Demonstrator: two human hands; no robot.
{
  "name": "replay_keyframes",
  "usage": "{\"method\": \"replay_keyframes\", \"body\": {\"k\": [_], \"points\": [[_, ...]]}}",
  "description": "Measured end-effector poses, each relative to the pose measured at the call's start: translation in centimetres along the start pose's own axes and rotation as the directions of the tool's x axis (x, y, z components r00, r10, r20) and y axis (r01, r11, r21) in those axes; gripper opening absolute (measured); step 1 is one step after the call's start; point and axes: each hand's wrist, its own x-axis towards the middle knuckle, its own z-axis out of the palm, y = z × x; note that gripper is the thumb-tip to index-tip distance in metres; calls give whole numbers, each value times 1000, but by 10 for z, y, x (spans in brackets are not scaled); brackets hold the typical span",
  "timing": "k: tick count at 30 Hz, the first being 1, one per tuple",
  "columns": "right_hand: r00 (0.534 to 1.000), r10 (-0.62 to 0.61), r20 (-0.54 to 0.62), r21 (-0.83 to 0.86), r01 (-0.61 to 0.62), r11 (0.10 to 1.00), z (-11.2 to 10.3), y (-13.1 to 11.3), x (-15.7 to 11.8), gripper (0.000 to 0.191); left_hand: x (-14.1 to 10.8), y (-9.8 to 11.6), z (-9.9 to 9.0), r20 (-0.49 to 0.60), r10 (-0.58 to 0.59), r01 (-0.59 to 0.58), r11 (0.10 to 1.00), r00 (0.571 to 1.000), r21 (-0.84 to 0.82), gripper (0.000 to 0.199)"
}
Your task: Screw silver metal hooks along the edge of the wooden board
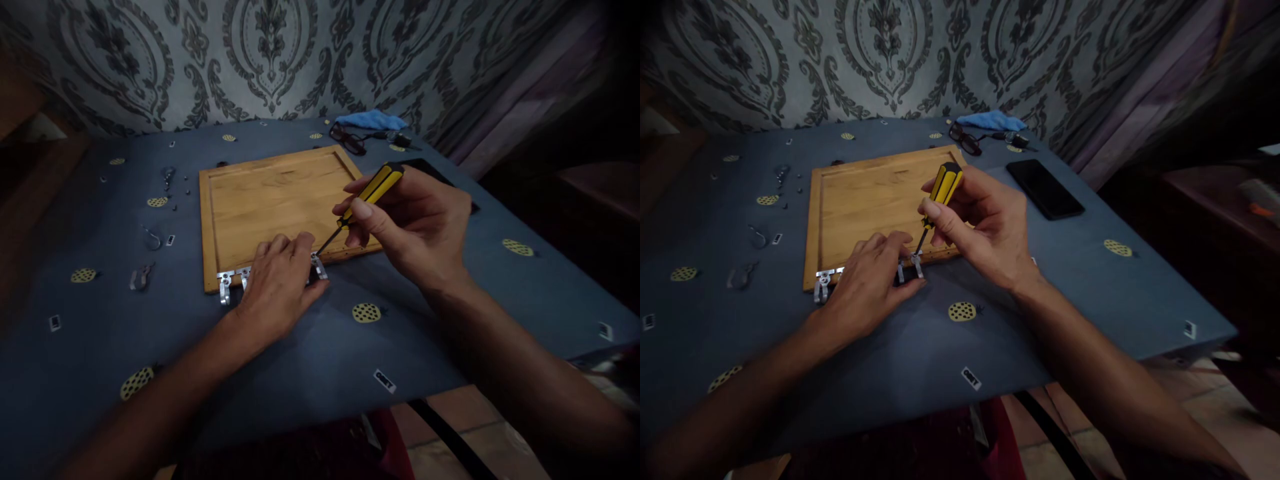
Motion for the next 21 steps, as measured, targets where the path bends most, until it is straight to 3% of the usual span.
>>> {"method": "replay_keyframes", "body": {"k": [8,21], "points": [[999,12,36,33,-13,999,0,6,0,28,0,1,-1,3,-10,10,1000,1000,1,34],[998,-34,58,-57,37,998,-2,7,-4,29,0,1,-2,13,-10,10,1000,1000,12,31]]}}
